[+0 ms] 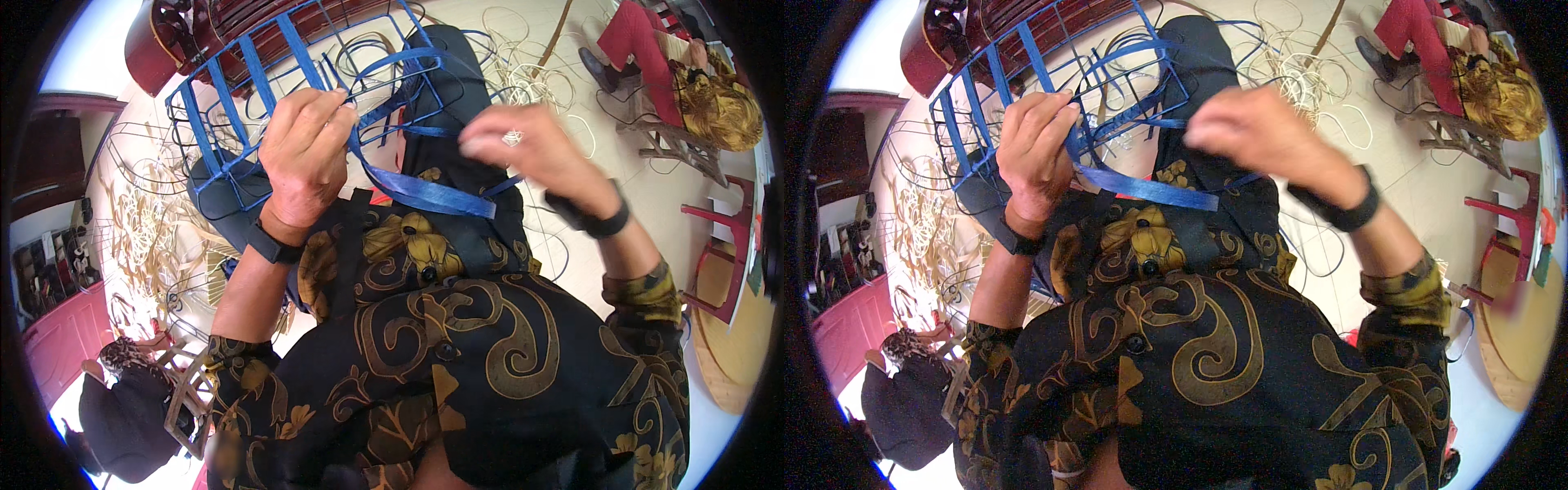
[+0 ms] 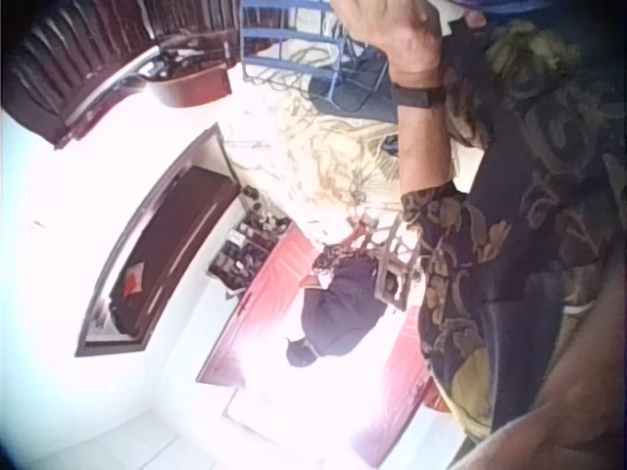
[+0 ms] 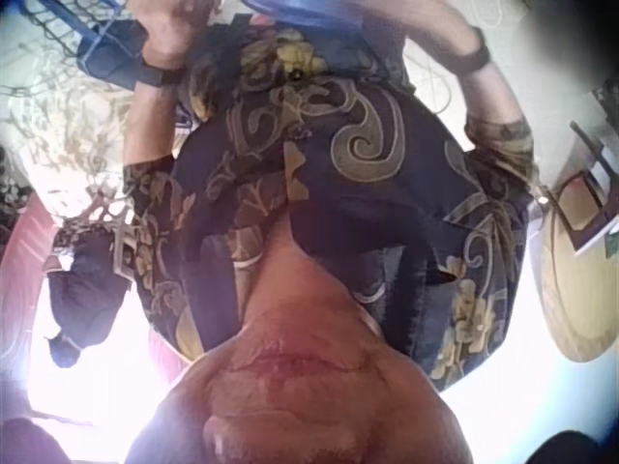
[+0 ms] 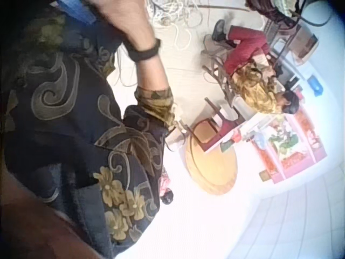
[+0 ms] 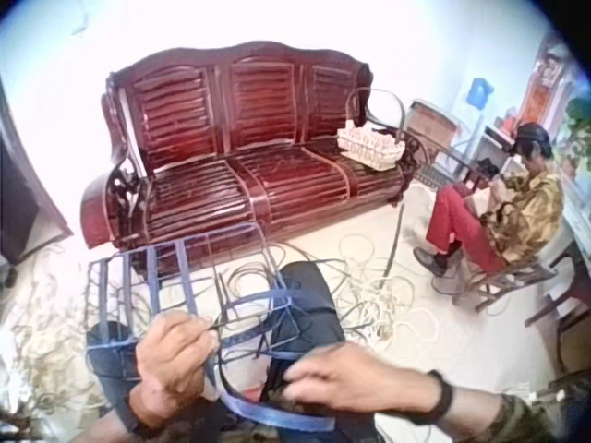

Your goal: The person weaves blue plastic straps through a metal frame to create a basket, pulling the straps tight and securing them around the wire structure by hand.

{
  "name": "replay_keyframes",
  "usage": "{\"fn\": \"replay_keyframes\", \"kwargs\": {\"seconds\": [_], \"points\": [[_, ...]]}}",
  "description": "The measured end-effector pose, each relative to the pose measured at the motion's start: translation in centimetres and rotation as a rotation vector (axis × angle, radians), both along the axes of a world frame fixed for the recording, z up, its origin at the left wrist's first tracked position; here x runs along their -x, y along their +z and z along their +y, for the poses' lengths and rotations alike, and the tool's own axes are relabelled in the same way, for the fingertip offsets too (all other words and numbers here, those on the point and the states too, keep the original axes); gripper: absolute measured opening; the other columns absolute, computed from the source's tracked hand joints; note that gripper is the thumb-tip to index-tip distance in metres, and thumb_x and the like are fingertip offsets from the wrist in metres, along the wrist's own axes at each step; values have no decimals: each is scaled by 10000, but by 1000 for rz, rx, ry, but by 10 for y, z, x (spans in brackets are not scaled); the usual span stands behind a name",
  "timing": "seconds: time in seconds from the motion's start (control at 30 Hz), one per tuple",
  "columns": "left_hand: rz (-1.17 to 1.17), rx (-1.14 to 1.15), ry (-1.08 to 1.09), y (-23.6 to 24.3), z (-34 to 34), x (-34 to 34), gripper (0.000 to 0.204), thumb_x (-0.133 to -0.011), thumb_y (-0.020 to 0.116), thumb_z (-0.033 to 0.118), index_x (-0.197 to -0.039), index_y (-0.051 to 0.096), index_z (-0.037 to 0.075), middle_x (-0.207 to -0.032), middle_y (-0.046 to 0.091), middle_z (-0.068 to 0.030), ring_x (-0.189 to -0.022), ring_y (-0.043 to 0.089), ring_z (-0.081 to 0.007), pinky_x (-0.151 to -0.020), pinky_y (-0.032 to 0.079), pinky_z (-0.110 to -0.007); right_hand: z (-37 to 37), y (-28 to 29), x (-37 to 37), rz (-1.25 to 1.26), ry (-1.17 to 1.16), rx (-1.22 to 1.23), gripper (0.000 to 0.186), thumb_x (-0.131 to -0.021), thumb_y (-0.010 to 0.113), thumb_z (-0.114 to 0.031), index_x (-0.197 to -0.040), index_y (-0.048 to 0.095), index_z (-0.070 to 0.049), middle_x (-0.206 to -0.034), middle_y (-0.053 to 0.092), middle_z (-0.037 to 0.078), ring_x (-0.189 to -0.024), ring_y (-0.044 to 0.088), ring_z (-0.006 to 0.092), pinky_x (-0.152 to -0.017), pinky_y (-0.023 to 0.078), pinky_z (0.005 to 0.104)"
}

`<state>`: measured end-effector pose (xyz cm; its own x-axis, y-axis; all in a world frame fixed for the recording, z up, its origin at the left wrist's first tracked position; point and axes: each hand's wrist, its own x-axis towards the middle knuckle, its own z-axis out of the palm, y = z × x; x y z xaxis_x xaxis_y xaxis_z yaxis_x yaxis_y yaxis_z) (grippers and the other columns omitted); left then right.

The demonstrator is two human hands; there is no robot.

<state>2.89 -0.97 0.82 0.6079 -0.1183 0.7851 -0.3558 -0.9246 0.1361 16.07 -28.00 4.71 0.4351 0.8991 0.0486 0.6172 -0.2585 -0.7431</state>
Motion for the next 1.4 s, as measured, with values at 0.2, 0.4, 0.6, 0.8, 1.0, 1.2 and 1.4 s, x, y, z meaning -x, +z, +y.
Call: {"fn": "replay_keyframes", "kwargs": {"seconds": [0.2, 0.4, 0.6, 0.8, 1.0, 1.2, 1.4], "points": [[53, 33, 7, 4, -2, 1, 248, -720, 685, -71, -949, 720, 18, -1033, 733, -111, -949, 683, -307, -817, 561, -380, 41, -42, 33, 192, 239, 12, 172, -932, 690, -172, -965, 673, -4, -765, 669, 137, -705, 678, 286, -660, 510, 398], [36, 43, 30, 1, -1, 3, 219, -728, 689, -57, -932, 722, 15, -1018, 738, -107, -944, 686, -302, -816, 561, -378, -12, 40, 10, 279, 143, -1, 225, -997, 649, -216, -918, 663, -7, -791, 628, 72, -712, 606, 204, -654, 471, 359], [-21, 41, -11, 4, -2, -3, 253, -654, 676, -79, -890, 718, 4, -981, 728, -117, -910, 678, -300, -743, 573, -366, -248, 138, -20, 125, -422, 109, 196, -978, 674, -213, -991, 671, -17, -864, 654, 83, -778, 630, 207, -707, 493, 353], [-14, 45, -15, 4, -3, 0, 263, -640, 677, -91, -885, 717, -5, -983, 730, -124, -899, 680, -304, -739, 570, -372, -566, 182, -26, -307, -1314, 576, 211, -959, 700, -209, -1065, 679, -28, -936, 680, 95, -845, 654, 210, -759, 515, 346], [-8, 32, 4, 8, -4, 2, 267, -646, 666, -101, -896, 713, -18, -985, 727, -127, -899, 680, -308, -748, 566, -376, -465, 93, -80, -521, -1141, 659, 262, -940, 726, -205, -1139, 686, -38, -1009, 706, 106, -911, 678, 212, -812, 537, 340], [20, 38, 14, 5, -5, 1, 265, -663, 690, -95, -912, 731, -16, -985, 736, -124, -914, 680, -305, -782, 563, -368, -88, -9, -15, 195, -189, 162, 334, -921, 751, -201, -1213, 694, -49, -1082, 731, 117, -978, 702, 215, -865, 559, 334], [23, 51, 32, 8, -7, 1, 248, -681, 709, -83, -918, 728, -12, -985, 734, -123, -918, 679, -305, -792, 558, -364, -26, -57, 23, 157, 244, 234, 242, -918, 747, -216, -1036, 703, -9, -889, 705, 129, -828, 674, 298, -715, 509, 427]]}}
